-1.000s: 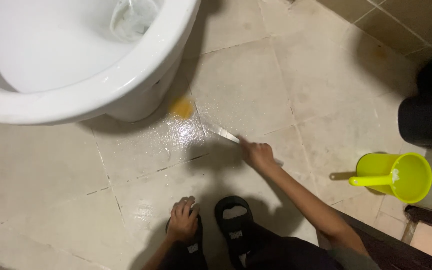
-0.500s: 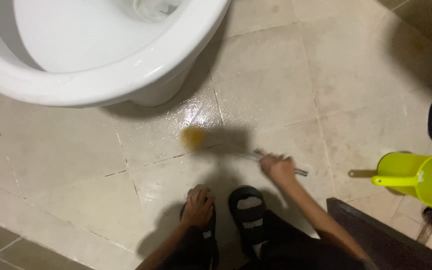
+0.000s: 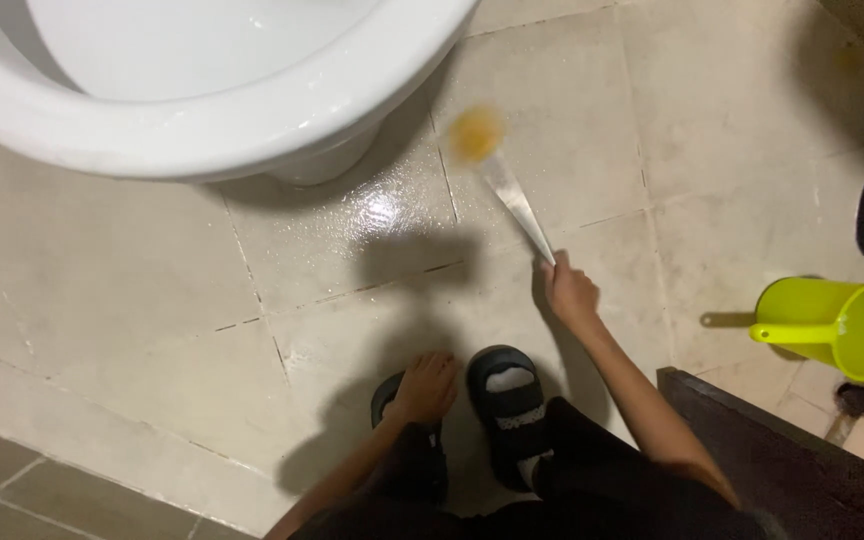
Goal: Scrubbing a stain on a bathroom floor using a brush and pouring water from a dipper.
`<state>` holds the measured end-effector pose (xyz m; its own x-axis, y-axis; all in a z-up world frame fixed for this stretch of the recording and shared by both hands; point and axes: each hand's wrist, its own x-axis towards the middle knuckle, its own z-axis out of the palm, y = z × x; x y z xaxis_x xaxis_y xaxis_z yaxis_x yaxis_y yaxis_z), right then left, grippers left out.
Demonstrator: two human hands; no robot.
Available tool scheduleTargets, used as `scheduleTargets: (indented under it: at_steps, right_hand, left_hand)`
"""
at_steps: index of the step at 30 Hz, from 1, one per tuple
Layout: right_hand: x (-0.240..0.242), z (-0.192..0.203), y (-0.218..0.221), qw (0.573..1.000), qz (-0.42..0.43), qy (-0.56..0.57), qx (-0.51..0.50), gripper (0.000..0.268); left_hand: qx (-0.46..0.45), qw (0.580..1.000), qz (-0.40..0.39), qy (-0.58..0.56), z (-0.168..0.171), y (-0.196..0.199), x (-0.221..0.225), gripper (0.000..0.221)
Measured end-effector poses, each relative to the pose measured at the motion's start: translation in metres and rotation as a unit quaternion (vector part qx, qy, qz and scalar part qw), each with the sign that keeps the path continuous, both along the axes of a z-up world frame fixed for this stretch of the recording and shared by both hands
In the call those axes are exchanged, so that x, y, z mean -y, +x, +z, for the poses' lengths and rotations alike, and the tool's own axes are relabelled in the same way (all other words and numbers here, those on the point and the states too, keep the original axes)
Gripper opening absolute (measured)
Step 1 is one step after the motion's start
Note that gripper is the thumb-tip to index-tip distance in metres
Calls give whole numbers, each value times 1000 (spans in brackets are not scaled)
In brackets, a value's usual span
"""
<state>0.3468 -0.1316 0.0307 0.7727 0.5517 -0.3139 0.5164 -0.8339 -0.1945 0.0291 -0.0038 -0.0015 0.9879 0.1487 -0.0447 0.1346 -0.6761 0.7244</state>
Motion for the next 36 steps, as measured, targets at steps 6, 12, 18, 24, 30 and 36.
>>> scheduleTargets:
  at_steps: [6,12,18,24,30,36]
  right_hand:
    - [-49,12,-84,849,-225,169,-446,20]
    - [-106,-11,-93,590,-273,378,-659,42]
    - [-180,71,-49,695,-282,199,-630,40]
    - [-160,112,-68,755,-224,178,-591,39]
    - [-65,47,-55,769,-272,163,-555,38]
    - [-51,94,-46,828,-258,186,-462,34]
  left_hand:
    - [-101,964,140,-203,62,61,-16,25]
    - [-223,707,258,-619,-19,67,-7,54]
    - [-105,635,284,-711,33,112,-67,34]
    - [-289,793,421,-332,80,-38,-105,35]
    - [-403,717,513,-246,43,-172,-31,53]
    - [-369,765,466,-249,-5,-79,-44,40]
